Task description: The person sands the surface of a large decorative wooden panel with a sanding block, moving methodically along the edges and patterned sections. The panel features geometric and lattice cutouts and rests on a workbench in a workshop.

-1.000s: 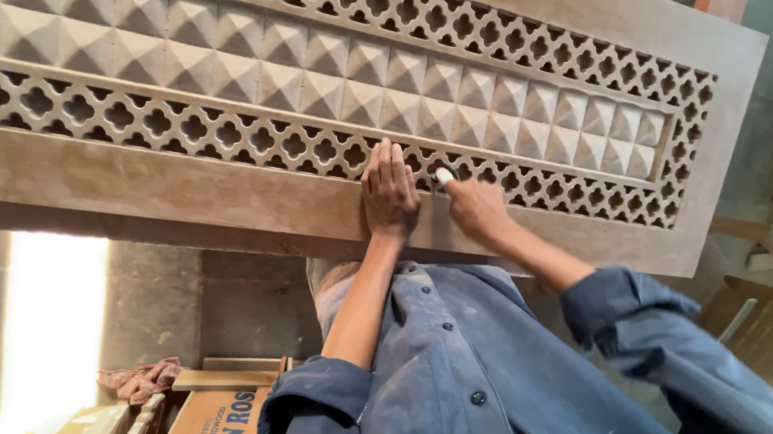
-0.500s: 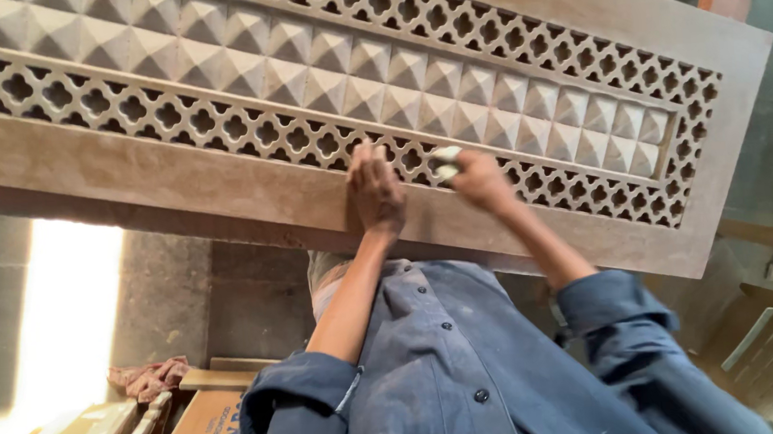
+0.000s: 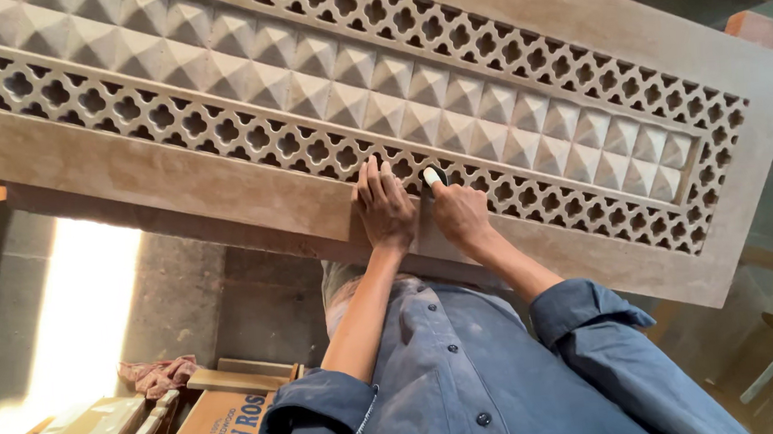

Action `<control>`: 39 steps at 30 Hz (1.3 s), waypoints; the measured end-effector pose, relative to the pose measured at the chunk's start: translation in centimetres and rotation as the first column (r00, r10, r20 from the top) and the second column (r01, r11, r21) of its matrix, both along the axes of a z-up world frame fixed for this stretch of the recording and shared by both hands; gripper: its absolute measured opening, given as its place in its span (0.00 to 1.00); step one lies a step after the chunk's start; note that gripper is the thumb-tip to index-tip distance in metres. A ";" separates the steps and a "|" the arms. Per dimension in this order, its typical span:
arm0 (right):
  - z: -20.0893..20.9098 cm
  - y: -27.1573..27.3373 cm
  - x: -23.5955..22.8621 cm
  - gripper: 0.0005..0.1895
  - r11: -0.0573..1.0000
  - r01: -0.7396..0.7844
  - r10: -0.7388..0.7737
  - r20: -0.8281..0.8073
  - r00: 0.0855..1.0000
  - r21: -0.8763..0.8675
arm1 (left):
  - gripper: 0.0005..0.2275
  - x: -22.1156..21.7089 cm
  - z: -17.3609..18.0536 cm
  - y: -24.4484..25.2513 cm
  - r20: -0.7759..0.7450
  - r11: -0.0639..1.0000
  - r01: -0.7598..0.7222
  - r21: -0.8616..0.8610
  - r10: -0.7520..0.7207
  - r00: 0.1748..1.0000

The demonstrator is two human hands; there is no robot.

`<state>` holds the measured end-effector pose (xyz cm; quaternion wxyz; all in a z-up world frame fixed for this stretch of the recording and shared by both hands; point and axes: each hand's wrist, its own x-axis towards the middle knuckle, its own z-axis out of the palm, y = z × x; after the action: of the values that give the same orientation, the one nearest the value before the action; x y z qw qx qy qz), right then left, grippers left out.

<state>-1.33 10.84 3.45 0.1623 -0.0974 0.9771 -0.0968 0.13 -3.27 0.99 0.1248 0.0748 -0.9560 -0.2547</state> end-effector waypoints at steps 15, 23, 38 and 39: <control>4.2 -0.1 -2.7 0.11 0.991 0.124 -0.112 0.228 0.967 -0.040 | 0.16 0.1 0.0 -0.5 0.059 0.996 -0.036 0.078 0.031 0.998; 2.1 -4.4 -2.2 0.09 0.998 0.039 -0.039 0.017 0.999 -0.042 | 0.14 0.7 -0.2 -3.2 0.000 0.992 -0.081 0.098 0.082 0.997; 2.6 -5.2 -2.9 0.07 0.996 0.052 -0.051 0.012 0.999 -0.075 | 0.10 -0.8 0.5 -4.8 0.024 0.980 -0.066 0.186 0.063 0.998; 2.9 -5.2 -2.9 0.08 0.995 0.039 -0.035 0.040 0.999 -0.088 | 0.09 -1.0 0.4 -5.2 0.045 0.977 -0.053 0.205 0.045 0.998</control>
<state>-4.24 5.60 6.39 0.1749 -0.0844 0.9702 -0.1450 -0.89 -8.49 1.37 0.1035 0.1158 -0.9247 -0.3474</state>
